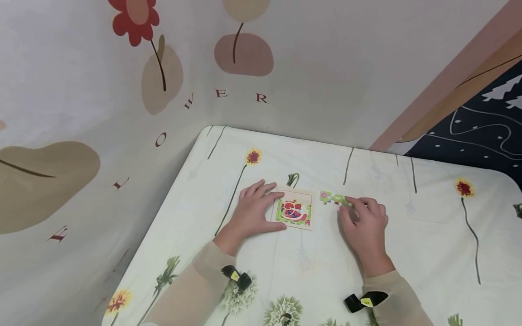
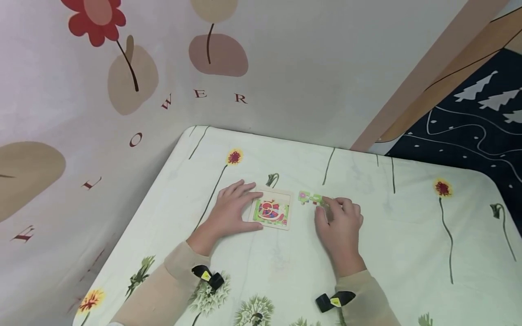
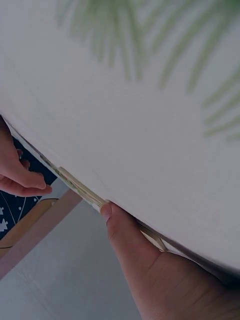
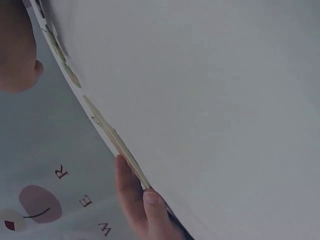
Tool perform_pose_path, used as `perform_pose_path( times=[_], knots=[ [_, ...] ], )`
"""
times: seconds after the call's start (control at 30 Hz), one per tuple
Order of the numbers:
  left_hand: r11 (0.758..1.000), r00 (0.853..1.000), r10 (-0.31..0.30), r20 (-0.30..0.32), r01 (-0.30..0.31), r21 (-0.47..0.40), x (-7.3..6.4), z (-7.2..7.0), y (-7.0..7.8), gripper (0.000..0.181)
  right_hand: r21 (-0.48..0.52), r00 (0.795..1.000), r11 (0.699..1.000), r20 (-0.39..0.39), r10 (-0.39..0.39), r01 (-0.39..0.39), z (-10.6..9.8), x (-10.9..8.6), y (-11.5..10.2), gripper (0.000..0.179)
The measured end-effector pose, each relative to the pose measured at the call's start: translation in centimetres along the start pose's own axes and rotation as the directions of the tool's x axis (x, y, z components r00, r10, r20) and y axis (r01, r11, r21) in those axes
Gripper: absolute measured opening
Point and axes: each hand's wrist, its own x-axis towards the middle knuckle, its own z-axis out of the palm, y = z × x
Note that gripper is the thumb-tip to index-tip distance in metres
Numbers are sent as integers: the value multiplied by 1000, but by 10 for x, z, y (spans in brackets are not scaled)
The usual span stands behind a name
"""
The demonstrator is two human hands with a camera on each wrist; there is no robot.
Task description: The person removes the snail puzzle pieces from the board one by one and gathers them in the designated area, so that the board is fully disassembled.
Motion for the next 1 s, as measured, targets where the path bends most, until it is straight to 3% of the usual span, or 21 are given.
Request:
perform_pose_path(
  times=[0.2,0.33,0.73,1.0],
  knots=[
    [1000,1000,-3,-10,3,1,-3,0,-2,91,-37,979,979,48,-197,199,19,-4,-24,28],
    [1000,1000,1,-15,-1,-2,-3,-1,-1,90,-9,961,965,89,-262,263,35,-8,-41,28],
    [1000,1000,11,-1,-11,8,-1,-1,-1,88,45,939,957,188,-288,285,57,-8,-75,27],
    [1000,1000,26,-14,-26,8,-1,0,-4,89,6,933,977,297,-204,212,63,-4,-84,38]
  ],
)
